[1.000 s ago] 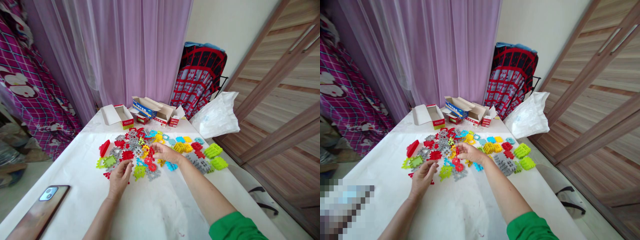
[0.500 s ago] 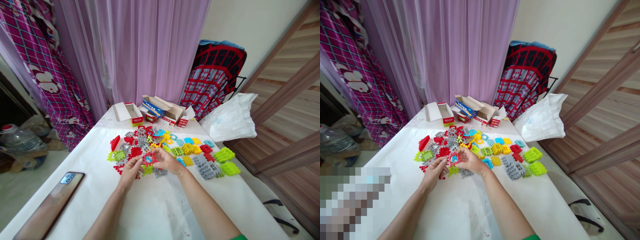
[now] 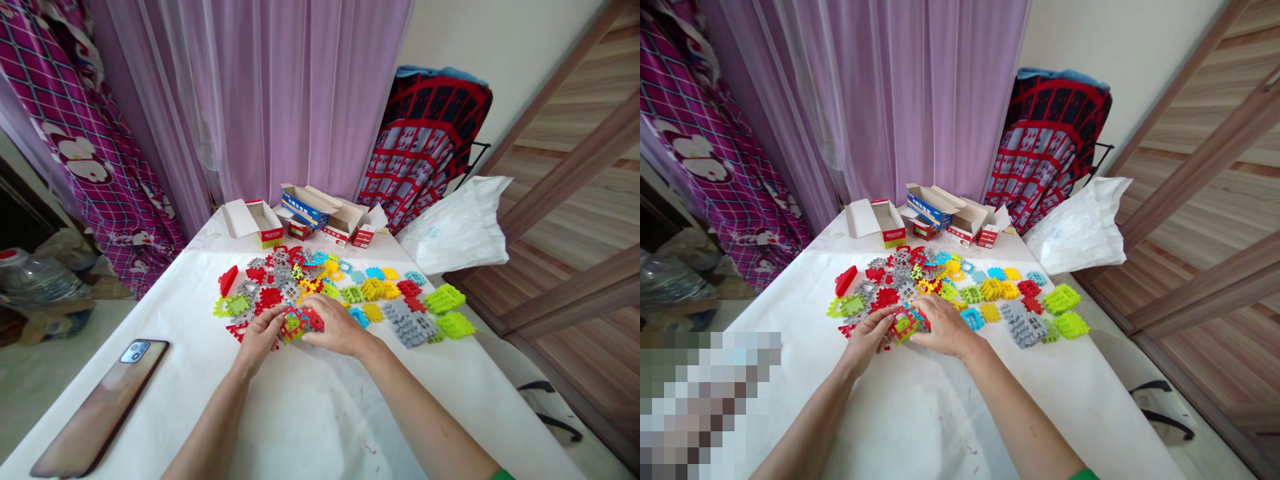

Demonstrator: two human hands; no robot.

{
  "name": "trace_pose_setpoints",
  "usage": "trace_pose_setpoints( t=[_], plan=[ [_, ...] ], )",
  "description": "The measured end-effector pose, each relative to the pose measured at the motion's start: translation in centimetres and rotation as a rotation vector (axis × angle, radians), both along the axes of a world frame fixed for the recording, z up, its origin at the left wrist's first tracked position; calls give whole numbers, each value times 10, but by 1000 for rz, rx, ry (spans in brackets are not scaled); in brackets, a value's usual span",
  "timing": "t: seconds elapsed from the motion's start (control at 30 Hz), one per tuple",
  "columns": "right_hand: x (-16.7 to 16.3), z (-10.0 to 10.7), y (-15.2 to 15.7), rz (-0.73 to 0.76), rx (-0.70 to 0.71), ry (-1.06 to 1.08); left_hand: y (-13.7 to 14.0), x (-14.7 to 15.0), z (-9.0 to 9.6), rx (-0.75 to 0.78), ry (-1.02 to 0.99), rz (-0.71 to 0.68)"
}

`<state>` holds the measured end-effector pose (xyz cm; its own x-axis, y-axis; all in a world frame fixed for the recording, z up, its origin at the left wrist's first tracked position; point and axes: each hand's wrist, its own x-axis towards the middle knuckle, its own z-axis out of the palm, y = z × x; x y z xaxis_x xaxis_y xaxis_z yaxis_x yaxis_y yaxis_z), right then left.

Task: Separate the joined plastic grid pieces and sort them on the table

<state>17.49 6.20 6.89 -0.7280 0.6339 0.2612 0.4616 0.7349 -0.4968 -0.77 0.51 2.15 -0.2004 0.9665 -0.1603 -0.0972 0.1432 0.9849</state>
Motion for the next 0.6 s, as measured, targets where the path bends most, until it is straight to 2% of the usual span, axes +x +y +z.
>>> trace_pose_setpoints(
  t=[0.17, 0.3, 0.4, 0.5, 0.6],
  plan=[
    [2, 12, -3, 34, 221, -271, 2, 4, -8, 3, 61, -56],
    [-3, 16, -8, 65, 275, -355, 3, 7, -13, 49, 51, -79],
    [-1, 18, -9, 69, 269, -359, 0, 9, -9, 74, 67, -130],
    [16, 25, 0, 46, 252, -369, -5, 8, -2, 84, 97, -158],
    [54, 42, 27, -89, 258, -419, -5, 7, -1, 92, 119, -104]
  ],
)
